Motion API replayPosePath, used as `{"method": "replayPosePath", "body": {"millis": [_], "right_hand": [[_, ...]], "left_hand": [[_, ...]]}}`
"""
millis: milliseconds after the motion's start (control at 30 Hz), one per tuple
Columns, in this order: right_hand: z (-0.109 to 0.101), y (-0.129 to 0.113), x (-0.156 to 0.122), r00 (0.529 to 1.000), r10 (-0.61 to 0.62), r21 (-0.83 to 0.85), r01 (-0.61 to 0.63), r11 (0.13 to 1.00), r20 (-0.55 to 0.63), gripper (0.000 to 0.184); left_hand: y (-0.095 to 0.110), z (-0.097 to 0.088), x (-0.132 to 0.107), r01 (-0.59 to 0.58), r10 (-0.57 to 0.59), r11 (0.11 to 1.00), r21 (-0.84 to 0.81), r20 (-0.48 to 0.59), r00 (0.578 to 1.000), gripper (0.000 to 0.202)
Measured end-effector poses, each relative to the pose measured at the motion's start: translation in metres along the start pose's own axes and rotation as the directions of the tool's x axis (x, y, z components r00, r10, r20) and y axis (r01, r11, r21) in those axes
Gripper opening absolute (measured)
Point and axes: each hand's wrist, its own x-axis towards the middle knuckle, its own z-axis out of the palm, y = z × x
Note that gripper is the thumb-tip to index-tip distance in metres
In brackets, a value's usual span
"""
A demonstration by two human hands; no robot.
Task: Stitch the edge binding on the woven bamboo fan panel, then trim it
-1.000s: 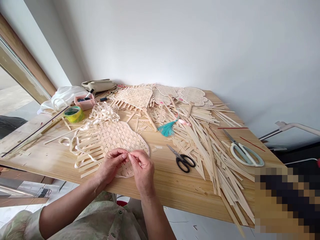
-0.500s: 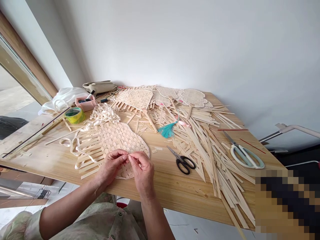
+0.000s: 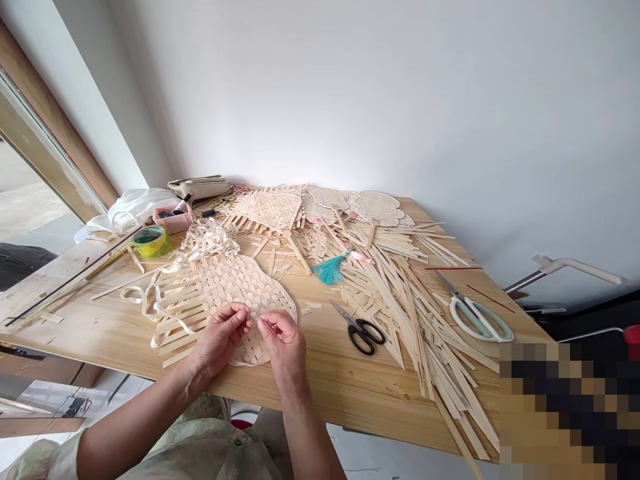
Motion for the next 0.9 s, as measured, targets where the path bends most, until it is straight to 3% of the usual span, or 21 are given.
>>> {"method": "replayPosePath", "body": {"millis": [133, 400, 600, 767, 900], "right_hand": [[-0.002, -0.003, 0.0, 0.997, 0.081, 0.019, -0.081, 0.997, 0.009, 0.013], [-0.009, -0.002, 0.001, 0.991, 0.086, -0.035, -0.083, 0.996, 0.1, 0.017], [-0.013, -0.006, 0.002, 0.992, 0.062, -0.038, -0.058, 0.998, 0.112, 0.014], [-0.012, -0.012, 0.001, 0.96, 0.252, -0.015, -0.252, 0.968, 0.122, 0.023], [-0.012, -0.013, 0.0, 0.965, 0.225, 0.005, -0.228, 0.974, 0.132, 0.021]], "left_hand": [[0.007, 0.001, -0.004, 0.031, -0.026, 0.998, -0.051, 0.096, 0.995, 0.012], [0.012, 0.001, -0.006, 0.242, -0.198, 0.95, -0.197, 0.221, 0.955, 0.013], [0.011, -0.003, -0.007, 0.279, -0.243, 0.936, -0.215, 0.178, 0.954, 0.015], [0.01, -0.003, -0.007, 0.275, -0.238, 0.939, -0.205, 0.189, 0.953, 0.016], [0.01, -0.002, -0.006, 0.254, -0.217, 0.943, -0.216, 0.184, 0.959, 0.016]]}}
